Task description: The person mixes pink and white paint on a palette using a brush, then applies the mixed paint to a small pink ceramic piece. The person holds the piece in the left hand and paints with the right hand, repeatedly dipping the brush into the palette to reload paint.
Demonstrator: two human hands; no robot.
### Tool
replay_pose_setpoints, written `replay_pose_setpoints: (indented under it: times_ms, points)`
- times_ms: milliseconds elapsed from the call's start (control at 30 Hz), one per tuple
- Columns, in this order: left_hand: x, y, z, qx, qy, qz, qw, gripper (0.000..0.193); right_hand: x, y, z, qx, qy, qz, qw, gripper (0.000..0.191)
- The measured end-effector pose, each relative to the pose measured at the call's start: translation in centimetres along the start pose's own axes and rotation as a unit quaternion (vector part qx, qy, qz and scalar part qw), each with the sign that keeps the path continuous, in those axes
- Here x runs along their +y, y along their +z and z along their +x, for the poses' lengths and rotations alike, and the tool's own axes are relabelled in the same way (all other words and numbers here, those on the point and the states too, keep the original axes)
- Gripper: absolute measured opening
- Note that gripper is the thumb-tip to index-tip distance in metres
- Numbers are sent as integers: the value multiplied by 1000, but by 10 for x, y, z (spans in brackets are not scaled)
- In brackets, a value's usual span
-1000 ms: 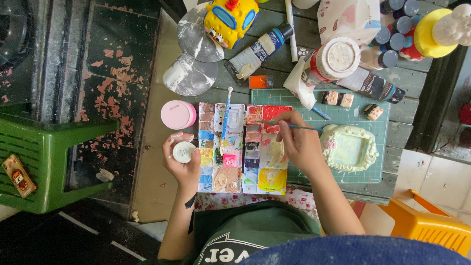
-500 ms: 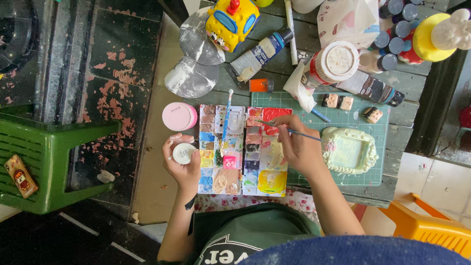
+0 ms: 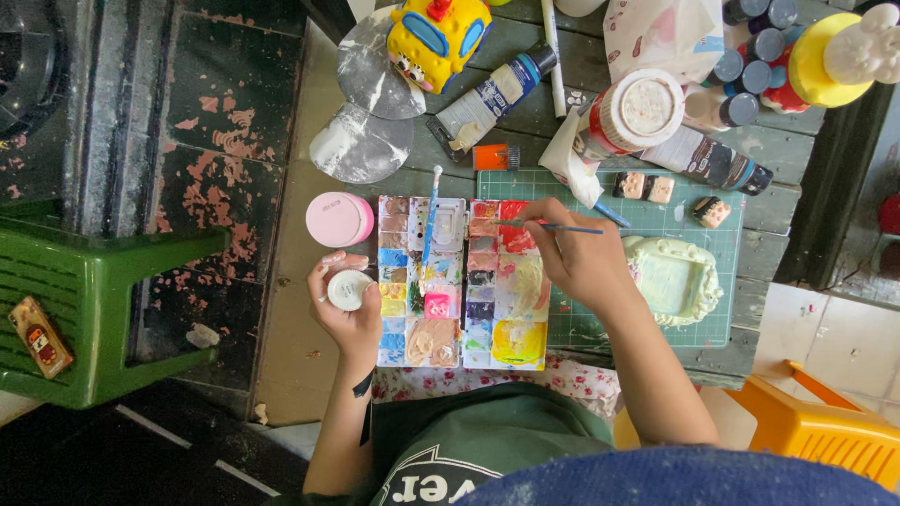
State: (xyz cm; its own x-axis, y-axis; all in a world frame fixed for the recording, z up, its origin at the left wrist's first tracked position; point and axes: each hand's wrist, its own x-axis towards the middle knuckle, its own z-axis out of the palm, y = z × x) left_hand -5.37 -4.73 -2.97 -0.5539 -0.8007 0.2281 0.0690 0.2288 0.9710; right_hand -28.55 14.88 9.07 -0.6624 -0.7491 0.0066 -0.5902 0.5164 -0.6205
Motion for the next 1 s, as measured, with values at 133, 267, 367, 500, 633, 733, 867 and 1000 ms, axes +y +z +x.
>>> replay_pose_setpoints:
  times_ms: [133, 267, 367, 500, 633, 733, 867, 1000]
  points:
    - [-1, 0, 1, 0, -1, 1, 1000, 58, 6, -3, -2, 28, 28, 35, 999, 7]
    - [-2, 1, 1, -1, 19, -12, 1000, 59, 10, 7, -10, 12, 118, 136, 984, 10]
    - [-3, 1, 0, -2, 17, -5, 1000, 59, 12, 17, -13, 37, 130, 165, 977, 13]
    - [-5, 1, 0, 2, 6, -5, 1000, 59, 9, 31, -11, 64, 150, 176, 971, 14]
    - [-5, 0, -1, 2, 13, -5, 1000, 59, 2, 40, -10, 86, 159, 191, 965, 16]
    - [-6, 0, -1, 2, 10, -8, 1000, 60, -2, 43, -7, 94, 170, 226, 955, 17]
    - [-7, -1, -1, 2, 5, -2, 1000, 61, -1, 44, -5, 76, 253, 273, 925, 19]
    - [-7, 0, -1, 1, 21, -2, 1000, 61, 9, 38, -6, 106, 235, 356, 898, 14]
